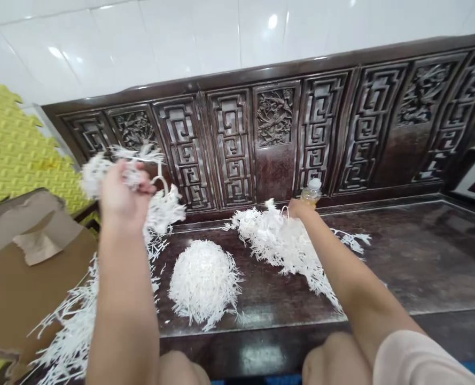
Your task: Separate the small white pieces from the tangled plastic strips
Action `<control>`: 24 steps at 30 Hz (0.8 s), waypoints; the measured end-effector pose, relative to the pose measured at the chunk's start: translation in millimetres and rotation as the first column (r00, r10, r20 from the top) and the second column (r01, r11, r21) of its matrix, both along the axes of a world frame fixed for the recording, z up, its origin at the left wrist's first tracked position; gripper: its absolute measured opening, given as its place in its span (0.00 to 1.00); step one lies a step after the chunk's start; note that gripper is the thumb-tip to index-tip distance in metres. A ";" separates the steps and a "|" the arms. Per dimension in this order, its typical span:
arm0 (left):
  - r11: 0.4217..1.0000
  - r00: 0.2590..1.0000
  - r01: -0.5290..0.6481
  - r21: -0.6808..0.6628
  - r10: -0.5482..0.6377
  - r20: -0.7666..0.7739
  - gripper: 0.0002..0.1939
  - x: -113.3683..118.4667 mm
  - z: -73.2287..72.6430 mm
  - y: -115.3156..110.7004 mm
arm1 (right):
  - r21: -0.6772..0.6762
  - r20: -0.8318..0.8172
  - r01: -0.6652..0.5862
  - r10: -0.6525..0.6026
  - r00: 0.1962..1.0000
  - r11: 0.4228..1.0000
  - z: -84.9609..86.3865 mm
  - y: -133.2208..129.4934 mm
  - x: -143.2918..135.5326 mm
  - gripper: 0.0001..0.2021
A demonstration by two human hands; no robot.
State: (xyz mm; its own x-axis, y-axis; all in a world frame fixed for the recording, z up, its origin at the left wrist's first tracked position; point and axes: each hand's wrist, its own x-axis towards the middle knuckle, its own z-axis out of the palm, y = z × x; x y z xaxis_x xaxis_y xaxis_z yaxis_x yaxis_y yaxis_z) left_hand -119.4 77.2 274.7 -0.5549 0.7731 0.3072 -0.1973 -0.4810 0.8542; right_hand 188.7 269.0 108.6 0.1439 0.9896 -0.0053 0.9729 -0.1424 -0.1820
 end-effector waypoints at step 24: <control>0.800 0.481 0.153 -0.580 -0.573 -0.663 0.13 88.9 -151.0 -28.2 | 0.360 -0.542 -0.616 0.695 0.472 0.700 49.9 -201.2 -94.6 0.17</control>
State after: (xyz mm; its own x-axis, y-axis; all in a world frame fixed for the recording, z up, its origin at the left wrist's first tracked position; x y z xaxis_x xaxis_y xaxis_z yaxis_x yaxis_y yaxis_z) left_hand -30.5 49.0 123.7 0.1168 0.9910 0.0647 0.5687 -0.1201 0.8137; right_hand 94.1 67.8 158.5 -0.5454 0.7919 0.2746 0.4325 0.5466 -0.7170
